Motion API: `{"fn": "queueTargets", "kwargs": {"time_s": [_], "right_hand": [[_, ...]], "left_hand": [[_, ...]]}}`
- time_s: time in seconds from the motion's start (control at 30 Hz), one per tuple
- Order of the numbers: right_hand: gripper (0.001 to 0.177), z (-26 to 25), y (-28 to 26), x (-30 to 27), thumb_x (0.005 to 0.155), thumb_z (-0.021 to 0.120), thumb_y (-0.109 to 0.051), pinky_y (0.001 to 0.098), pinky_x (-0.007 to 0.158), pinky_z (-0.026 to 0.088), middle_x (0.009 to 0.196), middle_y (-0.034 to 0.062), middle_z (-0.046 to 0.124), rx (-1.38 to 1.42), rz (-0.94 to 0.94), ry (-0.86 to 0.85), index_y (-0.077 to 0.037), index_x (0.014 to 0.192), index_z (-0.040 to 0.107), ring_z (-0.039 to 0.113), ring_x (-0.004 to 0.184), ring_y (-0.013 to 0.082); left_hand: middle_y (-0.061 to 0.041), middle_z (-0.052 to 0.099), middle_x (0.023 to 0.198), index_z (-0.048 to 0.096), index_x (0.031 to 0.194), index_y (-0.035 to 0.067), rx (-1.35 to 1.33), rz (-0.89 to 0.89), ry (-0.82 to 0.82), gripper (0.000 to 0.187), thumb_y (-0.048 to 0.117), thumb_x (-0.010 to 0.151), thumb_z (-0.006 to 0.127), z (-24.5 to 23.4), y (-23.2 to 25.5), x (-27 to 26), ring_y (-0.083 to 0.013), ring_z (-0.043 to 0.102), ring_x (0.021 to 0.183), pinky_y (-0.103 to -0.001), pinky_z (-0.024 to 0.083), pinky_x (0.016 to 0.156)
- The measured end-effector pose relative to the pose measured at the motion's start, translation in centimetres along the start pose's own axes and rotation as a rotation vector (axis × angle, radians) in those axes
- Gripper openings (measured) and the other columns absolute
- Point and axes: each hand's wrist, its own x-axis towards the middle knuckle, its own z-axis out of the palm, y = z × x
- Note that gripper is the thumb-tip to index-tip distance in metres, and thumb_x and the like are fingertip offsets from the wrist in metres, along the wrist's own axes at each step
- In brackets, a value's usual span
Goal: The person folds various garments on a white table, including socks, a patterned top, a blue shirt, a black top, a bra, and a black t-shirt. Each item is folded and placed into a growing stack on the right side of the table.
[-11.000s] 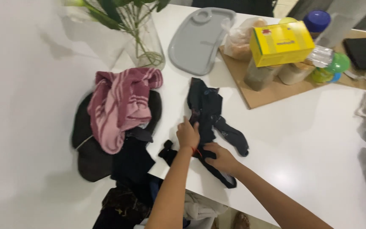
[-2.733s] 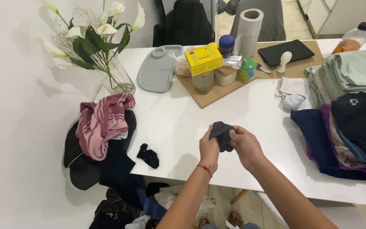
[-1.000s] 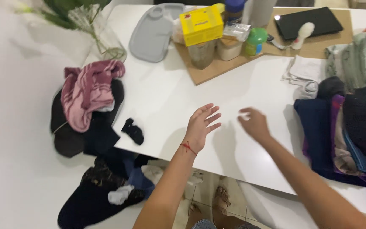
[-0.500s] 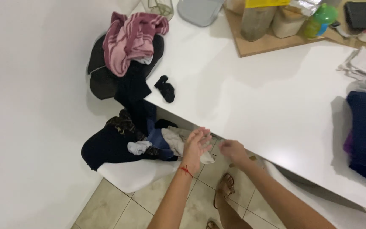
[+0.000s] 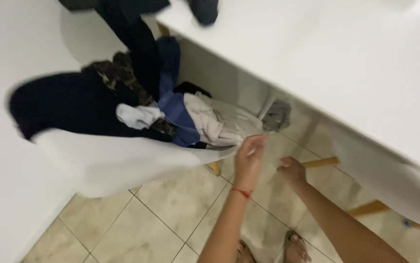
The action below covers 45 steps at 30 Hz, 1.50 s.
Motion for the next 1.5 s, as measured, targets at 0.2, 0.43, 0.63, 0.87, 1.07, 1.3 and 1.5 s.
{"fn": "queueTargets", "kwargs": {"time_s": [0.2,0.43,0.63,0.87,1.07,1.3,1.5], "right_hand": [[0.033,2.5,-1.8,2.9,0.097,0.054,-0.017,0.0564,0.092,0.052,0.114,0.0270,0.072,0.045,-0.213,-0.062,0.001,0.120,0.071,0.069,0.109,0.0461],[0.055,5.8,0.2,12.3,0.089,0.062,-0.004,0.0659,0.093,0.054,0.147,0.0398,0.045,-0.686,-0.551,-0.112,0.009,0.141,0.049,0.054,0.129,0.0562],[0.082,10.4,3.9,26.7,0.086,0.060,0.016,0.0633,0.103,0.052,0.156,0.0376,0.030,-0.676,-0.431,-0.096,0.009,0.157,0.020,0.057,0.126,0.0562],[0.050,16.1,9.4,29.8,0.100,0.059,-0.023,0.0476,0.104,0.054,0.140,0.0238,0.058,-0.824,-0.327,-0.099,0.004,0.142,0.053,0.059,0.131,0.0396],[0.036,12.1,1.9,12.0,0.105,0.040,-0.019,0.0454,0.085,0.049,0.103,0.0194,0.073,-0.374,-0.304,0.036,0.003,0.106,0.069,0.069,0.098,0.0316],[0.021,6.3,-2.3,-0.9,0.103,0.068,-0.026,0.0413,0.079,0.054,0.090,0.0093,0.072,0.524,-0.119,0.310,-0.013,0.117,0.059,0.071,0.087,0.0228],[0.023,-2.8,-8.0,-10.5,0.100,0.067,-0.025,0.0268,0.081,0.046,0.098,0.0020,0.063,0.780,-0.246,0.323,-0.007,0.113,0.067,0.058,0.091,0.0128]], "left_hand": [[-0.010,0.048,0.157,0.058,0.143,0.020,0.024,-0.169,-0.252,0.039,0.031,0.106,0.052,2.6,-10.4,3.4,-0.0331,0.035,0.151,-0.052,0.024,0.124],[-0.025,0.033,0.163,0.037,0.156,0.004,0.075,0.024,-0.248,0.052,0.022,0.107,0.040,1.8,-21.6,8.9,-0.0357,0.024,0.154,-0.050,0.016,0.129],[-0.020,0.038,0.160,0.041,0.155,0.008,0.346,-0.043,-0.200,0.076,0.058,0.099,0.036,1.1,-22.5,13.4,-0.0352,0.029,0.152,-0.047,0.010,0.129],[-0.015,0.047,0.156,0.050,0.150,0.014,0.346,-0.183,-0.162,0.074,0.061,0.093,0.043,0.6,-22.7,13.5,-0.0310,0.045,0.144,-0.050,0.024,0.124],[-0.007,0.024,0.169,0.034,0.135,0.007,0.567,-0.258,-0.430,0.053,0.039,0.093,0.030,2.4,-25.0,12.8,-0.0314,0.043,0.124,-0.044,0.029,0.098],[-0.019,0.046,0.154,0.055,0.147,0.012,-0.074,-0.114,-0.337,0.047,0.007,0.102,0.042,0.7,-21.4,6.5,-0.0354,0.030,0.151,-0.049,0.016,0.126],[-0.004,0.068,0.137,0.065,0.132,0.013,0.169,-0.185,-0.172,0.040,0.016,0.097,0.045,0.5,-9.4,0.6,-0.0156,0.060,0.132,-0.028,0.041,0.114]]}}
